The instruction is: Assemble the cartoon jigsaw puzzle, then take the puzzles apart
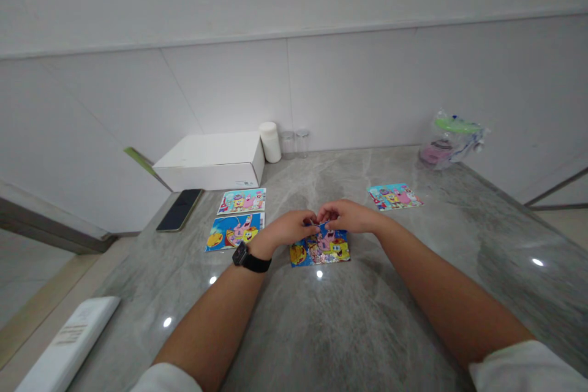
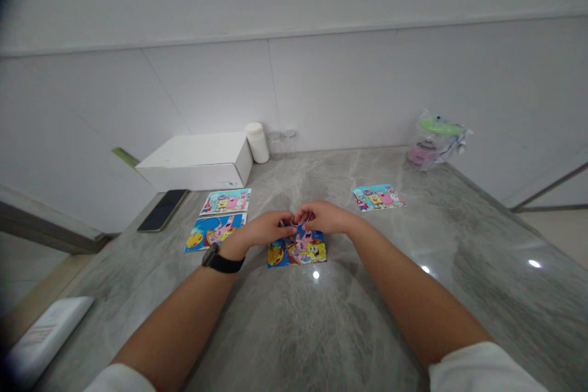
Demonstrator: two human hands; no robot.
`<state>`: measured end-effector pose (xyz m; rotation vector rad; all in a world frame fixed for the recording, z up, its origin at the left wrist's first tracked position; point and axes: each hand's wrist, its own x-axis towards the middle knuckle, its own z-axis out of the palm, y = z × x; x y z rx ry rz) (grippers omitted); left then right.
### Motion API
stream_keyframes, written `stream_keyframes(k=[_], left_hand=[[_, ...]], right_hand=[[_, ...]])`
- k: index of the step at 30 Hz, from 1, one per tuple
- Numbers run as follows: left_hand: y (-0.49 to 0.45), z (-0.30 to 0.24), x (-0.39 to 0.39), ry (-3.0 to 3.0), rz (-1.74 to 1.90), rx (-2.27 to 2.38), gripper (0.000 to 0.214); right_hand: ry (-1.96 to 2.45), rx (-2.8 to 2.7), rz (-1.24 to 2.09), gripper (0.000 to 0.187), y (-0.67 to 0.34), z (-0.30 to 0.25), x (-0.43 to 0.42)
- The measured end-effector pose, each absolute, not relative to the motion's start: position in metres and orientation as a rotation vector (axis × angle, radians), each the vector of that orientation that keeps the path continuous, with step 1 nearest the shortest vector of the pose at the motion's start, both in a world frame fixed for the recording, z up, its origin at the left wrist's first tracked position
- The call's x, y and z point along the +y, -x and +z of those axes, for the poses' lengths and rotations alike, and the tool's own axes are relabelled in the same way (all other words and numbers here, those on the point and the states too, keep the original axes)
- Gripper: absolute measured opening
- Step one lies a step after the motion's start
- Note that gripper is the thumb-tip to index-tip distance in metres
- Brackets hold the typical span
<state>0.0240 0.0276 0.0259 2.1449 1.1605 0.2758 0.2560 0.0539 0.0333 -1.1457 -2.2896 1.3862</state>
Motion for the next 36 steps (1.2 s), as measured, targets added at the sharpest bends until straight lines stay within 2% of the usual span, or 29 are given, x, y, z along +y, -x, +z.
stream_keyframes(k=[4,11,25,34,36], left_hand=[[-0.026,0.028,0.026,-2.067,0.279,1.124,0.030],[-0.029,0.022,0.030,-2.098,0.343,1.267,0.031],[-0.035,0.019,0.031,-1.975,0.592,1.270,0.024],[-0.032,0.021,0.029,-2.011,0.613,1.253,0.017],[-0.032,0.021,0.029,-2.034,0.634,1.208,0.014]], right_hand=[[1.214,-2.135,1.420,0.028,-0.255,0.027,0.057],[1.128,-1.995,1.544,0.045,-0.258,0.025,0.061],[1.172,-2.096,1.279,0.032,-0.254,0.019,0.061],[1.243,-2.080,1.234,0.033,-0.255,0.007,0.068],[1.281,-2.127,1.108,0.033,-0.256,0.010,0.068]])
